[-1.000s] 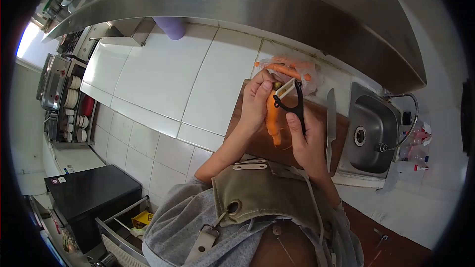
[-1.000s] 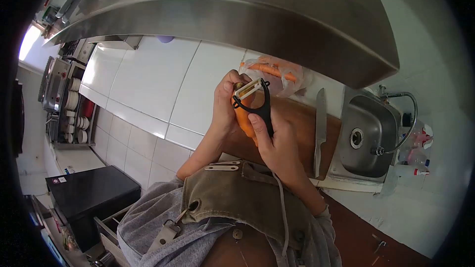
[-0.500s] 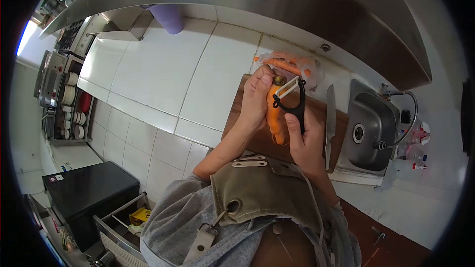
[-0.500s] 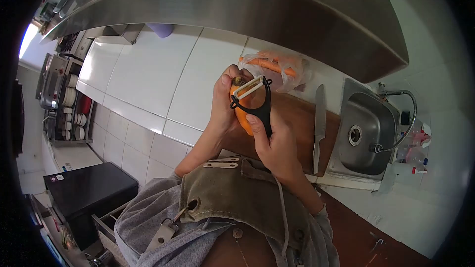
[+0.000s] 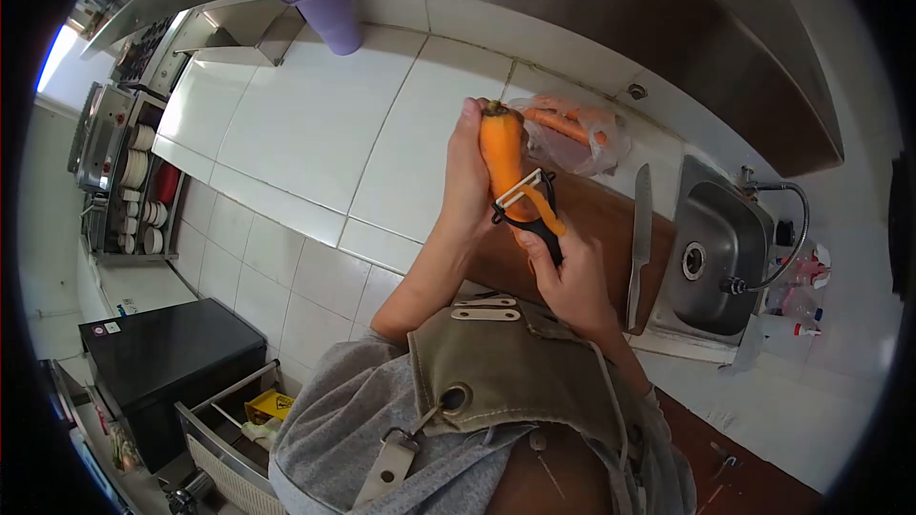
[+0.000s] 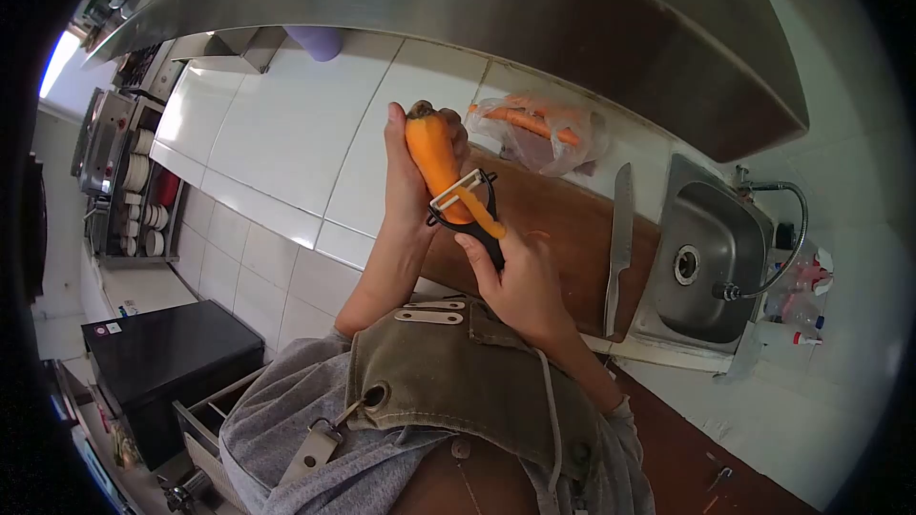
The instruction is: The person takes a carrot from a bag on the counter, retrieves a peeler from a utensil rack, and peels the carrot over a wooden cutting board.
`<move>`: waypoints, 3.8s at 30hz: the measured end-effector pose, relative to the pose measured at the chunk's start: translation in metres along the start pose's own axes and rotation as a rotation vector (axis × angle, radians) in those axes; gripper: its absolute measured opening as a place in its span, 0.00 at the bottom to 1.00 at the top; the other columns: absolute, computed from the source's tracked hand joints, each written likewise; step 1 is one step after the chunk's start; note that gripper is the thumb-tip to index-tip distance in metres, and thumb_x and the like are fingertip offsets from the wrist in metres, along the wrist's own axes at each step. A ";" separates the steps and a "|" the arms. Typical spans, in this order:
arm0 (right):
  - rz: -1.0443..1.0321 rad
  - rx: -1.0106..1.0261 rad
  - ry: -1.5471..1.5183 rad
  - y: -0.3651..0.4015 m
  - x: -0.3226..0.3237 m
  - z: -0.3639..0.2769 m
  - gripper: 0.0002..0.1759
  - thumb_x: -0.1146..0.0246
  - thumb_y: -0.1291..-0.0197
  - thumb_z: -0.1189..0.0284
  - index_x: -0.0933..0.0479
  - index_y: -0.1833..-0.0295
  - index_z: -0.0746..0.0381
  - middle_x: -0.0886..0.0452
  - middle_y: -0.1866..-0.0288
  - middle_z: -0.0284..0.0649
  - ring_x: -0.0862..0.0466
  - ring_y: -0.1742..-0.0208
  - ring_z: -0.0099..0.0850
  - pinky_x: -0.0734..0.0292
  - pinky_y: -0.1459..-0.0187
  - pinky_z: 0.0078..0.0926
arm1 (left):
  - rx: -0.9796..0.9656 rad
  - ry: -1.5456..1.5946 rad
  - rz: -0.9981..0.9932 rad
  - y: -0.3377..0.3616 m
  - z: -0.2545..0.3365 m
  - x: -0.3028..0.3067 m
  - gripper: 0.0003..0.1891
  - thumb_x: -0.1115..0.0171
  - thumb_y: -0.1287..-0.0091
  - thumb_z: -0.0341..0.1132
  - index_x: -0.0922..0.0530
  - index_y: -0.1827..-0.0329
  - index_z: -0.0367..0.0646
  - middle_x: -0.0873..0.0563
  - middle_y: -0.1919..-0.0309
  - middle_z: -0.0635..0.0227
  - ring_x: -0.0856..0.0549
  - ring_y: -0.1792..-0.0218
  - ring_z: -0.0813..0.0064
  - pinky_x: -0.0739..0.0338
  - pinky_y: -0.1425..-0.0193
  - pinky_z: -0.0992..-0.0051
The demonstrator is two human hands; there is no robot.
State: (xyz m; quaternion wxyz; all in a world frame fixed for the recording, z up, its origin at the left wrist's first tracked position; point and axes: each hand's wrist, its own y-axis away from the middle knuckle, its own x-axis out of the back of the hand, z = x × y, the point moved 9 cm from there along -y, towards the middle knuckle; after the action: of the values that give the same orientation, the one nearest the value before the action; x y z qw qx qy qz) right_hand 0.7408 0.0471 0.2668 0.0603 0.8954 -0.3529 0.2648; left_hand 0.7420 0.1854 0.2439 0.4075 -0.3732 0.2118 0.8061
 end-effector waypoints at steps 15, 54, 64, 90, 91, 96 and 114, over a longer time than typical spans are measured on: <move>-0.130 -0.142 0.152 0.012 -0.010 0.028 0.22 0.43 0.37 0.56 0.26 0.61 0.69 0.25 0.82 0.50 0.22 0.79 0.48 0.30 0.74 0.39 | -0.148 0.089 -0.021 -0.018 0.050 0.017 0.26 0.57 0.31 0.60 0.30 0.70 0.45 0.29 0.73 0.71 0.32 0.71 0.79 0.35 0.69 0.81; 0.101 -0.298 0.686 0.077 0.030 0.136 0.11 0.47 0.36 0.66 0.30 0.55 0.63 0.23 0.71 0.51 0.21 0.71 0.50 0.28 0.69 0.46 | -0.057 -0.292 0.140 -0.033 0.014 0.056 0.25 0.63 0.27 0.55 0.28 0.61 0.41 0.25 0.70 0.67 0.29 0.69 0.75 0.31 0.60 0.76; 0.091 -0.162 -0.016 0.021 0.030 0.053 0.10 0.44 0.36 0.68 0.26 0.60 0.66 0.26 0.80 0.42 0.26 0.81 0.35 0.34 0.77 0.30 | -0.124 -0.364 -0.021 -0.031 0.012 0.039 0.25 0.68 0.27 0.54 0.30 0.66 0.42 0.27 0.73 0.69 0.30 0.69 0.77 0.34 0.61 0.77; -0.066 -0.005 -0.262 -0.057 -0.041 0.026 0.18 0.45 0.34 0.60 0.23 0.65 0.66 0.35 0.85 0.32 0.36 0.83 0.20 0.41 0.79 0.24 | -0.193 -0.247 -0.162 -0.026 0.011 0.040 0.21 0.63 0.27 0.50 0.29 0.62 0.40 0.26 0.69 0.69 0.28 0.66 0.80 0.34 0.57 0.80; -0.068 -0.005 -0.262 -0.056 -0.045 0.033 0.18 0.45 0.34 0.60 0.23 0.65 0.66 0.35 0.85 0.32 0.36 0.83 0.20 0.41 0.79 0.24 | -0.194 -0.247 -0.160 -0.027 0.013 0.040 0.21 0.63 0.27 0.50 0.29 0.62 0.40 0.26 0.69 0.69 0.28 0.66 0.80 0.34 0.57 0.80; -0.077 0.004 -0.263 -0.044 -0.059 0.058 0.17 0.44 0.34 0.62 0.23 0.65 0.67 0.33 0.85 0.34 0.36 0.83 0.21 0.40 0.79 0.23 | -0.123 -0.154 -0.125 -0.029 0.013 0.043 0.21 0.63 0.28 0.52 0.31 0.66 0.42 0.31 0.72 0.69 0.34 0.71 0.79 0.38 0.66 0.80; -0.249 -0.266 -0.126 0.002 -0.062 0.148 0.22 0.44 0.35 0.60 0.28 0.73 0.69 0.34 0.85 0.42 0.32 0.83 0.31 0.37 0.77 0.31 | -0.094 -0.133 -0.141 -0.033 0.008 0.041 0.22 0.63 0.28 0.53 0.31 0.67 0.43 0.32 0.74 0.70 0.35 0.72 0.77 0.39 0.66 0.79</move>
State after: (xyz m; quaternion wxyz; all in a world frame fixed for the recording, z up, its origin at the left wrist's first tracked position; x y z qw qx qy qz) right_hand 0.7651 0.0394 0.1086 0.1881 0.9311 -0.2742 0.1500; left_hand 0.7499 0.2300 0.2159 0.4583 -0.3518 0.1194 0.8074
